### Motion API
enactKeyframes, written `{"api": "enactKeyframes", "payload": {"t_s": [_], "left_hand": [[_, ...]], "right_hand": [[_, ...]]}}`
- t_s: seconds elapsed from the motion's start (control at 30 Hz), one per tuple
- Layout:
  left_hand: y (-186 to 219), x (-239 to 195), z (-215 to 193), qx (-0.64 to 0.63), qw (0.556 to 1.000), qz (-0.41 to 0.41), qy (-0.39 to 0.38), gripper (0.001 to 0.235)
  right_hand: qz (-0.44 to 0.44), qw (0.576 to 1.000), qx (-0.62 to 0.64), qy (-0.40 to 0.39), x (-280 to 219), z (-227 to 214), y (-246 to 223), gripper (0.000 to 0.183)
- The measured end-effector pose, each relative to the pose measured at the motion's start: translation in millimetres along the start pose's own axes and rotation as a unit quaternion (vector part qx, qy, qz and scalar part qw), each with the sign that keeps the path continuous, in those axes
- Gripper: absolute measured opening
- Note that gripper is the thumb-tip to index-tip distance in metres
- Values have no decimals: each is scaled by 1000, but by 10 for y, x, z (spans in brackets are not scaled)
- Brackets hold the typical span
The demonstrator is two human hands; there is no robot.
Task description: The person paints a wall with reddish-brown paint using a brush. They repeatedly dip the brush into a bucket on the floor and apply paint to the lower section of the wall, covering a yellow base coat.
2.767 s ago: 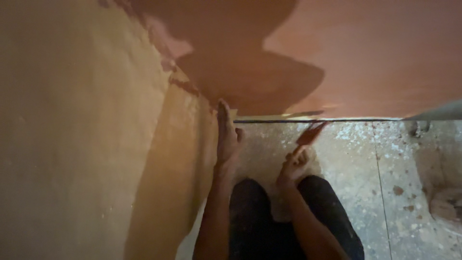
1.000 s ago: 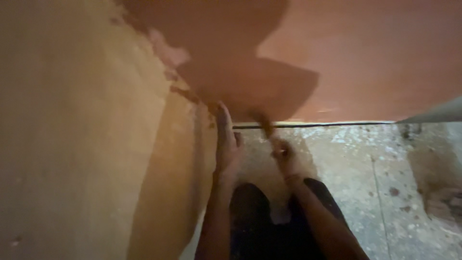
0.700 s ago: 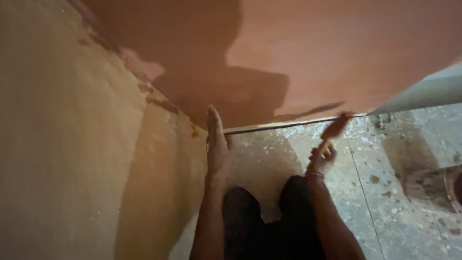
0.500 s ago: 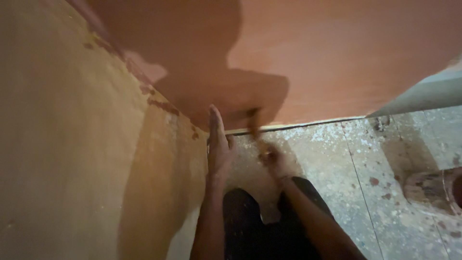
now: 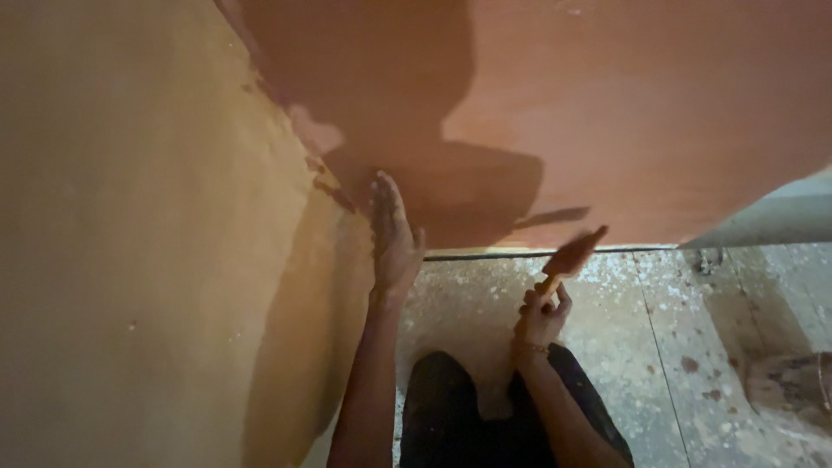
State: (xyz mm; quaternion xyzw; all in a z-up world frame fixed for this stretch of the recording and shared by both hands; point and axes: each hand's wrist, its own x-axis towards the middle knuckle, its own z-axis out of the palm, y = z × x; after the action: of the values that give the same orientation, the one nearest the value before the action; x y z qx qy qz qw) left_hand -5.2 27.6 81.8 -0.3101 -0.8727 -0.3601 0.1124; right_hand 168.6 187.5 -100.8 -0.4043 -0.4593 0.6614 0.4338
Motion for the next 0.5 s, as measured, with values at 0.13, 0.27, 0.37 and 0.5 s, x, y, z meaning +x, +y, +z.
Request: {"api": "enactKeyframes", "payload": {"t_s": [0.13, 0.27, 0.37, 0.5], "left_hand": [[-25, 95, -54, 18, 999, 28, -22, 100], [26, 40, -200, 17, 998, 48, -21, 98], [88, 89, -338, 9, 999, 41, 17, 96], [182, 185, -466, 50, 991, 79, 95, 97]], "right_hand": [[106, 983, -35, -146, 15, 235, 26, 47], [-15, 892, -62, -447, -127, 499, 94, 23], [-64, 811, -210, -542, -161, 623, -20, 51], [-16, 893, -69, -445, -24, 796, -353, 31]]}}
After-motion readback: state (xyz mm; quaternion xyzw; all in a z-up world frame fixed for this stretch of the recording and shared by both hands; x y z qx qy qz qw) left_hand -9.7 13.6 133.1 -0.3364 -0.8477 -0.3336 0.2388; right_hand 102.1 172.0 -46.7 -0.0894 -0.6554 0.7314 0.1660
